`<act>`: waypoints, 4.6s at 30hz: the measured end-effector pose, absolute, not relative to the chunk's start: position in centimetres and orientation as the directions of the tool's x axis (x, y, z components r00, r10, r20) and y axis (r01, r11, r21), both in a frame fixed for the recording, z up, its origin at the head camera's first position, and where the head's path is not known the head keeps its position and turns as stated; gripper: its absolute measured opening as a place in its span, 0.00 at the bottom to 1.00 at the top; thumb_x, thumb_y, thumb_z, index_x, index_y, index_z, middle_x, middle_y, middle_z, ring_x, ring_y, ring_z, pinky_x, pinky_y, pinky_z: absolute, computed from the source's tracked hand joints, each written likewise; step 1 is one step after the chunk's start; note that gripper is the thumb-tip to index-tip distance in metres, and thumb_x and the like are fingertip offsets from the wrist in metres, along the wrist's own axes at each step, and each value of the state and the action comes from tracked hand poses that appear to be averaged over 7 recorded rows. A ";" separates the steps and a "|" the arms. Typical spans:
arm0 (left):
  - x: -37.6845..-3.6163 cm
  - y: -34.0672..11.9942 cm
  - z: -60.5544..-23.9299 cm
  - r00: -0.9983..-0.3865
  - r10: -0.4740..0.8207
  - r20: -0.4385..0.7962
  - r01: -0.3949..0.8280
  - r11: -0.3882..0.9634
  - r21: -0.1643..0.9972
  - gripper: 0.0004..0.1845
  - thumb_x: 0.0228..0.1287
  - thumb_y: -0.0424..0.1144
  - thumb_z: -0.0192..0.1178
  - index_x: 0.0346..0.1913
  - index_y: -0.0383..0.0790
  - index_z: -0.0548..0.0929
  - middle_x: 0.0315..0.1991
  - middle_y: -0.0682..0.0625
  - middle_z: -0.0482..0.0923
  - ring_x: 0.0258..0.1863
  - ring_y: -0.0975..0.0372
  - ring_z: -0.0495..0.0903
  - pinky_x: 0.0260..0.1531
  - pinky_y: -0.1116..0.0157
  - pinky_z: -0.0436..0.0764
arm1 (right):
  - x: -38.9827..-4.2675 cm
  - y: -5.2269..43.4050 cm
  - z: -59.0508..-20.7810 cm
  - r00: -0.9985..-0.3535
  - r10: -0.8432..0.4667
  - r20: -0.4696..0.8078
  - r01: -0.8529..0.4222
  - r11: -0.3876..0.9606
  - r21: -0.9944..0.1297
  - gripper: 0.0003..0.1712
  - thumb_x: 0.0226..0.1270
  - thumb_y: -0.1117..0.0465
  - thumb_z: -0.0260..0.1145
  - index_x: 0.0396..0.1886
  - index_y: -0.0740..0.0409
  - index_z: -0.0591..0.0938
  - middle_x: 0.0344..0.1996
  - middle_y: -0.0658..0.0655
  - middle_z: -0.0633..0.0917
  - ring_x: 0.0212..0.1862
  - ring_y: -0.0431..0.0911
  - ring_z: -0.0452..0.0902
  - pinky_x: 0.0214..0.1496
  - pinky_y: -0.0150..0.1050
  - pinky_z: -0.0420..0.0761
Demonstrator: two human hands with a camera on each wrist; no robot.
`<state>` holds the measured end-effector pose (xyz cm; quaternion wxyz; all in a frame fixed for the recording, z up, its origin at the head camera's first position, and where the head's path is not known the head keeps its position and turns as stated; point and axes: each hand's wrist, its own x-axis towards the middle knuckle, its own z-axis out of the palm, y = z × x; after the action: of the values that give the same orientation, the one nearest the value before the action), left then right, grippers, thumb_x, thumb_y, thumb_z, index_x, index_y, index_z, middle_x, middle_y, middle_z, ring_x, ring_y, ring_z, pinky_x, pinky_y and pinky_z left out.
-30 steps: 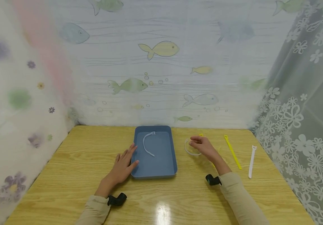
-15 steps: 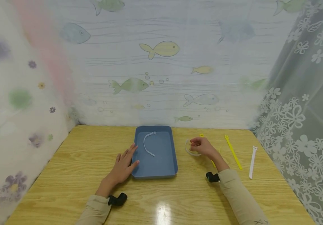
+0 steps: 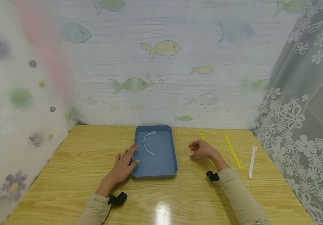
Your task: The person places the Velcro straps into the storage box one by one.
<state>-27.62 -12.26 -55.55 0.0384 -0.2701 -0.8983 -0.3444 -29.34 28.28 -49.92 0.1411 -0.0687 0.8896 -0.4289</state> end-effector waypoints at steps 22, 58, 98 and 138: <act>-27.3 -12.4 -55.4 -0.860 0.454 0.232 0.495 0.629 0.599 0.36 0.79 0.49 0.52 0.82 0.41 0.54 0.83 0.44 0.45 0.78 0.36 0.50 0.69 0.28 0.39 | -28.9 27.2 -50.7 -0.955 -0.230 -0.187 0.002 0.626 -0.780 0.18 0.72 0.73 0.60 0.58 0.75 0.73 0.34 0.61 0.78 0.29 0.45 0.75 0.32 0.37 0.79; -26.2 -12.2 -54.3 -0.854 0.459 0.244 0.505 0.622 0.598 0.36 0.80 0.49 0.50 0.82 0.40 0.53 0.82 0.41 0.47 0.76 0.31 0.52 0.67 0.26 0.41 | -27.9 28.0 -49.6 -0.955 -0.233 -0.184 0.006 0.604 -0.797 0.19 0.70 0.74 0.61 0.59 0.78 0.75 0.43 0.68 0.82 0.39 0.50 0.81 0.40 0.41 0.85; -25.0 -12.0 -53.4 -0.857 0.457 0.237 0.500 0.631 0.593 0.37 0.79 0.51 0.50 0.81 0.37 0.53 0.82 0.41 0.47 0.76 0.31 0.53 0.65 0.24 0.43 | -24.0 26.3 -49.7 -0.991 -0.137 0.004 -0.058 0.393 -0.918 0.23 0.71 0.72 0.64 0.64 0.75 0.75 0.47 0.70 0.81 0.45 0.56 0.85 0.42 0.47 0.88; -25.1 -12.3 -55.6 -0.868 0.456 0.196 0.472 0.637 0.610 0.38 0.80 0.54 0.48 0.83 0.41 0.51 0.83 0.43 0.44 0.78 0.34 0.50 0.68 0.26 0.39 | -22.6 20.9 -51.1 -0.983 -0.079 0.165 -0.178 0.215 -0.960 0.12 0.69 0.71 0.67 0.50 0.73 0.83 0.41 0.70 0.84 0.35 0.41 0.84 0.34 0.37 0.87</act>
<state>-25.12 -12.32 -55.57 0.0116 -0.2566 -0.9046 -0.3403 -22.59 20.90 -51.09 -0.0400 -0.0827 0.7785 -0.6209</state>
